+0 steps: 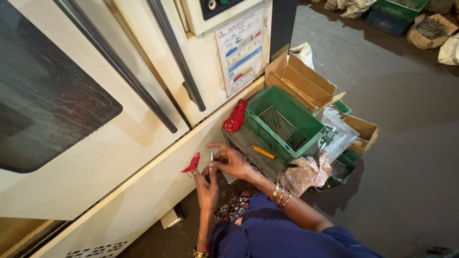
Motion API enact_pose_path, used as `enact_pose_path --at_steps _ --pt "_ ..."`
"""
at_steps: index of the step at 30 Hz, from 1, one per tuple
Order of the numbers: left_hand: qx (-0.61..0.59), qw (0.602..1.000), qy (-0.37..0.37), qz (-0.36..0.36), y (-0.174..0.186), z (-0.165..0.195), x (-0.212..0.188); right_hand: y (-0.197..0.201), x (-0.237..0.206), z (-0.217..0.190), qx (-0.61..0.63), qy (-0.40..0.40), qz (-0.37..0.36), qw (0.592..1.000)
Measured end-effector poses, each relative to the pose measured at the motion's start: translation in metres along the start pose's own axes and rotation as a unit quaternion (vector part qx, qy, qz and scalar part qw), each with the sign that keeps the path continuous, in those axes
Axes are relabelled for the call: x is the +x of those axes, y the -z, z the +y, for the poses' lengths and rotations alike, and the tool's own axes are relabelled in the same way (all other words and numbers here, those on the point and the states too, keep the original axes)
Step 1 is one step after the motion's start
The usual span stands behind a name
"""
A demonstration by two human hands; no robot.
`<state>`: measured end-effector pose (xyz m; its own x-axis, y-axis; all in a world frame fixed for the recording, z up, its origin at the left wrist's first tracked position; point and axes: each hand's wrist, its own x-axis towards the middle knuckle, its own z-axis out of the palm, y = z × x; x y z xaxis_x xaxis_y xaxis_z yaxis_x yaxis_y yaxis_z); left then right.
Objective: The person repeatedly opens a machine door, picks up small metal rods from a green bin, wipes them with a cloth, and inserts them into a rotating chuck inside the machine. The person also uses a yellow-handled tool to adjust the rods before insertion.
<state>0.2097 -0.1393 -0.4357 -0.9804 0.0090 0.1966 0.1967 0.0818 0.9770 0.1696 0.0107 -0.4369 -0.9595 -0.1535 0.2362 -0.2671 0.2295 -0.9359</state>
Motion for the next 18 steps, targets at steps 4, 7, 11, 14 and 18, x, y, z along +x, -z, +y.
enact_pose_path --at_steps 4,7,11,14,18 --pt "-0.013 1.000 0.015 -0.011 0.002 -0.015 0.003 -0.001 0.003 0.009 0.099 -0.016 -0.031 0.995" --pt "0.009 1.000 0.012 -0.004 0.003 -0.029 0.004 -0.008 0.003 0.014 0.163 -0.037 -0.007 0.986" --pt "0.027 0.999 0.028 0.011 0.004 -0.042 0.006 -0.018 0.004 0.019 0.161 -0.012 0.054 0.985" --pt "0.038 0.999 0.016 0.021 0.004 -0.041 0.007 -0.023 0.005 0.020 0.140 -0.007 0.085 0.986" --pt "-0.028 0.999 0.021 0.012 0.003 -0.024 0.008 -0.028 0.008 0.019 0.147 -0.020 0.107 0.983"
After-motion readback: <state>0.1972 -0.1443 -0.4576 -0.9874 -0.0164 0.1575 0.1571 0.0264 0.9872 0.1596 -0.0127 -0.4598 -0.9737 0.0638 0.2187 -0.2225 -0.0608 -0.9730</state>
